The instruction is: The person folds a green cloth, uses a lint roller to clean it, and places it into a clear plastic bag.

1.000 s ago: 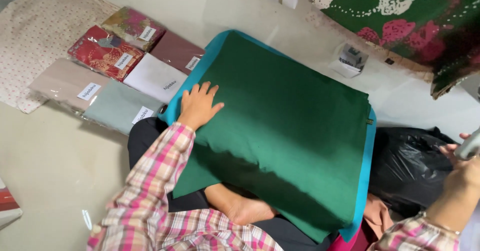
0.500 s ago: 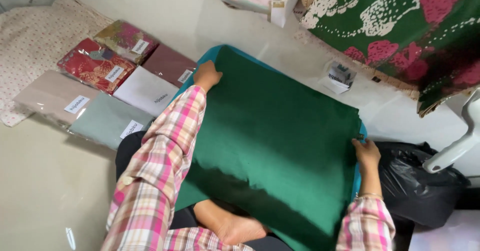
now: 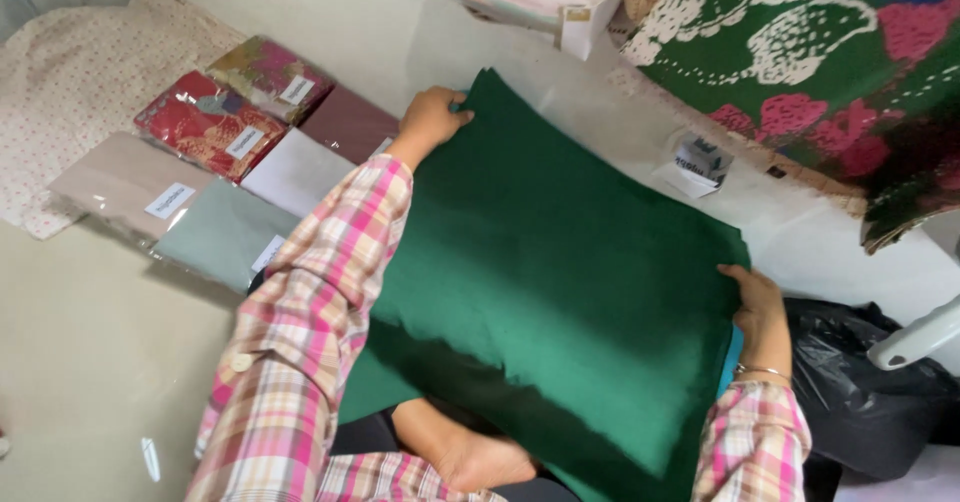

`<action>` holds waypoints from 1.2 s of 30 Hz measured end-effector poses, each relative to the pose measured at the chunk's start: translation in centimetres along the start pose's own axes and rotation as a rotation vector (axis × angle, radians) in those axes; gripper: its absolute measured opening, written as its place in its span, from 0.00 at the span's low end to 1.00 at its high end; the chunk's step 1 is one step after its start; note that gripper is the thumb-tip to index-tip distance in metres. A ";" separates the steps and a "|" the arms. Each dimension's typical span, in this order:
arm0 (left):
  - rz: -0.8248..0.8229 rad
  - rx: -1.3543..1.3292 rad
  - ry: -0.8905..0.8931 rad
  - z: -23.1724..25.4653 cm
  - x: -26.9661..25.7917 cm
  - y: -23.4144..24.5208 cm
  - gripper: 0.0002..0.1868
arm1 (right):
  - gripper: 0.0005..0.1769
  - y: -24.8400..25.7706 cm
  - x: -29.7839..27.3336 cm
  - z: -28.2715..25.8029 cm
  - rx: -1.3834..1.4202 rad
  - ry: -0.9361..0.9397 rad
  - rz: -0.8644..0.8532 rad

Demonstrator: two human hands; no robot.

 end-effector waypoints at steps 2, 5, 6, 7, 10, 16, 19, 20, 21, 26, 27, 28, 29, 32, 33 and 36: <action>-0.009 -0.012 -0.037 1.2 -1.9 3.1 0.22 | 0.21 0.6 -4.3 -1.9 0.168 0.012 -0.091; -0.350 -0.483 0.168 4.1 -7.5 9.4 0.27 | 0.24 2.5 -11.0 -3.7 0.326 0.227 -0.174; -0.455 -0.566 0.040 4.1 -9.5 10.8 0.11 | 0.21 3.7 -13.0 -3.2 0.240 0.329 -0.127; -0.560 -0.647 -0.088 4.1 -11.5 12.2 0.21 | 0.19 5.0 -15.0 -2.6 0.153 0.429 -0.079; -0.674 -0.557 0.064 -1.3 -16.9 13.7 0.05 | 0.18 9.3 -18.9 2.2 -0.061 0.438 0.032; -0.722 -0.756 0.345 -6.2 -23.3 12.4 0.29 | 0.11 9.2 -24.3 7.2 -0.245 0.360 -0.118; -0.471 -0.575 0.358 -3.5 -23.2 12.6 0.31 | 0.12 9.9 -23.7 8.8 -0.186 0.274 -0.109; -0.470 -0.574 0.355 -3.3 -22.7 11.9 0.31 | 0.12 8.8 -24.7 6.8 -0.184 0.277 -0.108; -0.413 -0.583 0.299 -3.1 -22.1 11.3 0.23 | 0.17 7.8 -25.6 5.1 -0.074 0.146 -0.115; -0.288 -0.630 0.318 -1.9 -19.3 8.6 0.16 | 0.24 4.0 -26.1 0.7 0.052 -0.042 -0.119; -0.265 -0.576 0.273 -1.9 -18.8 7.8 0.11 | 0.22 3.2 -26.2 -0.2 -0.011 -0.017 -0.090; -0.240 -0.523 0.230 -1.9 -18.2 7.1 0.10 | 0.22 2.2 -26.2 -1.1 -0.075 0.008 -0.062; -0.241 -0.524 0.228 -2.0 -17.7 6.7 0.10 | 0.22 2.1 -25.3 -1.0 -0.075 0.009 -0.060; -0.185 -0.546 0.208 -1.3 -17.0 7.1 0.14 | 0.20 2.2 -23.0 -0.4 -0.075 0.001 -0.051; -0.181 -0.555 0.144 -0.2 -17.4 8.2 0.13 | 0.19 2.7 -22.5 -0.2 0.012 0.045 -0.021; -0.183 -0.624 0.024 2.8 -19.3 12.4 0.14 | 0.17 5.4 -21.7 0.8 0.158 0.169 0.047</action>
Point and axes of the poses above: each hand's wrist, its own x-axis towards the middle knuckle, its own y-axis out of the back of the hand, z = x × y, the point moved 2 cm from there along x, towards the middle knuckle, and after that the axes turned 5 degrees about z, right-handed, at the moved point
